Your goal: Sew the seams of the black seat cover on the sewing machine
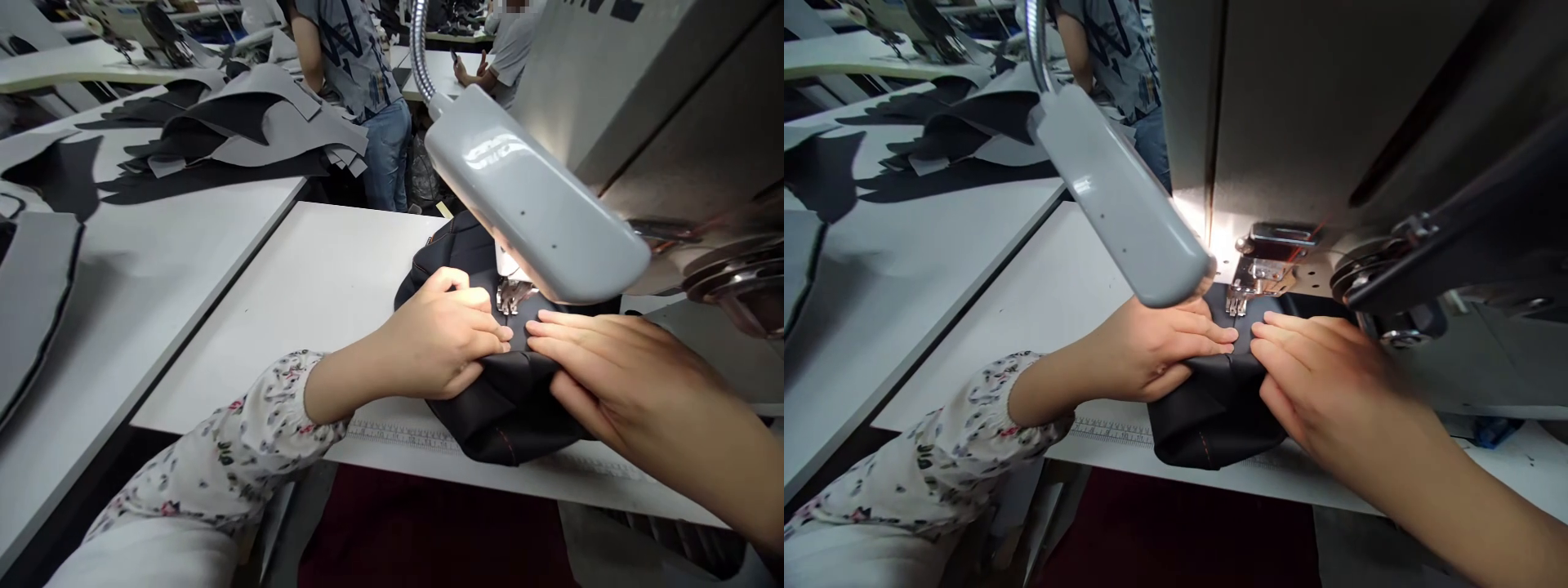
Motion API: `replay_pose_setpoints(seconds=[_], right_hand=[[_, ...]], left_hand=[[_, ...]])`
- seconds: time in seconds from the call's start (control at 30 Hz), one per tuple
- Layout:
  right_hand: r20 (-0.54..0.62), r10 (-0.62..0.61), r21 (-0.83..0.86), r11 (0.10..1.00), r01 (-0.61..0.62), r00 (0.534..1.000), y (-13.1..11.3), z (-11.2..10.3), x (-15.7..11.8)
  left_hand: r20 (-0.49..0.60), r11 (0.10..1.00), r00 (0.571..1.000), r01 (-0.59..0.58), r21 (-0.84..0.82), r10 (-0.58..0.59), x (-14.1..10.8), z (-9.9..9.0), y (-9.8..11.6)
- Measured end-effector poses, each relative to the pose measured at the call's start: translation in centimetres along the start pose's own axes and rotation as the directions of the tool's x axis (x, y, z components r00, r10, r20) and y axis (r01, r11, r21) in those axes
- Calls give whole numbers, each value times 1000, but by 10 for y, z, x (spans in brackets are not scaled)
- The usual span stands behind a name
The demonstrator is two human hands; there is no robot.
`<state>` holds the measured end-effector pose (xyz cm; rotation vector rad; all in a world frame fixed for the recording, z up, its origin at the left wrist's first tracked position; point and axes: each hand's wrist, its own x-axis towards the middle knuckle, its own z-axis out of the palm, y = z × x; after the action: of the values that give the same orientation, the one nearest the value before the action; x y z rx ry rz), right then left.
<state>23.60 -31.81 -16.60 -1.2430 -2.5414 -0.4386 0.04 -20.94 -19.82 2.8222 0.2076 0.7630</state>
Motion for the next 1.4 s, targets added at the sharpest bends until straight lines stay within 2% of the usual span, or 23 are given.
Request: replay_pose_setpoints(seconds=[0.2, 0.33, 0.43, 0.57, 0.77, 0.87, 0.93, 1.0, 1.07, 1.17, 1.33, 1.4], right_hand=[[-59, 42, 12, 999, -42, 997, 9, 15, 2], [-88, 115, 34, 993, -113, 989, 9, 21, 4], [-77, 138, 151, 981, -125, 987, -2, 15, 4], [-35, 100, 307, 948, -85, 994, -25, 6, -4], [-16, 87, 194, 978, -82, 996, -49, 12, -16], [-35, 81, 105, 991, -76, 996, -56, 14, -16], [-41, 79, 53, 996, -77, 996, -59, 14, -15], [-40, 79, 25, 997, -78, 996, -61, 15, -15], [-39, 74, 11, 997, -73, 997, -61, 14, -15], [-34, 52, 0, 999, -52, 998, -61, 12, -15], [-26, 52, -43, 998, -53, 998, -57, 5, -12], [-23, 46, -65, 997, -48, 999, -56, 3, -11]], left_hand=[[-53, 995, 998, 41, -87, -46, 4, 3, -9], [-44, 990, 997, 64, -127, -70, 7, 4, -17], [-28, 983, 997, 69, -168, -75, 8, 6, -23], [38, 971, 999, 21, -236, -13, 5, 1, -26], [193, 982, 971, -117, -147, 145, -5, -12, -24], [184, 984, 968, -177, 21, 170, -3, -7, -25], [150, 974, 977, -173, 145, 152, 1, -3, -24], [113, 962, 980, -184, 203, 164, 3, 1, -22], [71, 960, 977, -209, 184, 199, 3, 1, -20], [30, 974, 976, -217, 67, 215, 2, -3, -19], [133, 987, 979, -146, -70, 154, 9, -8, -29], [135, 988, 982, -123, -93, 135, 13, -7, -32]])
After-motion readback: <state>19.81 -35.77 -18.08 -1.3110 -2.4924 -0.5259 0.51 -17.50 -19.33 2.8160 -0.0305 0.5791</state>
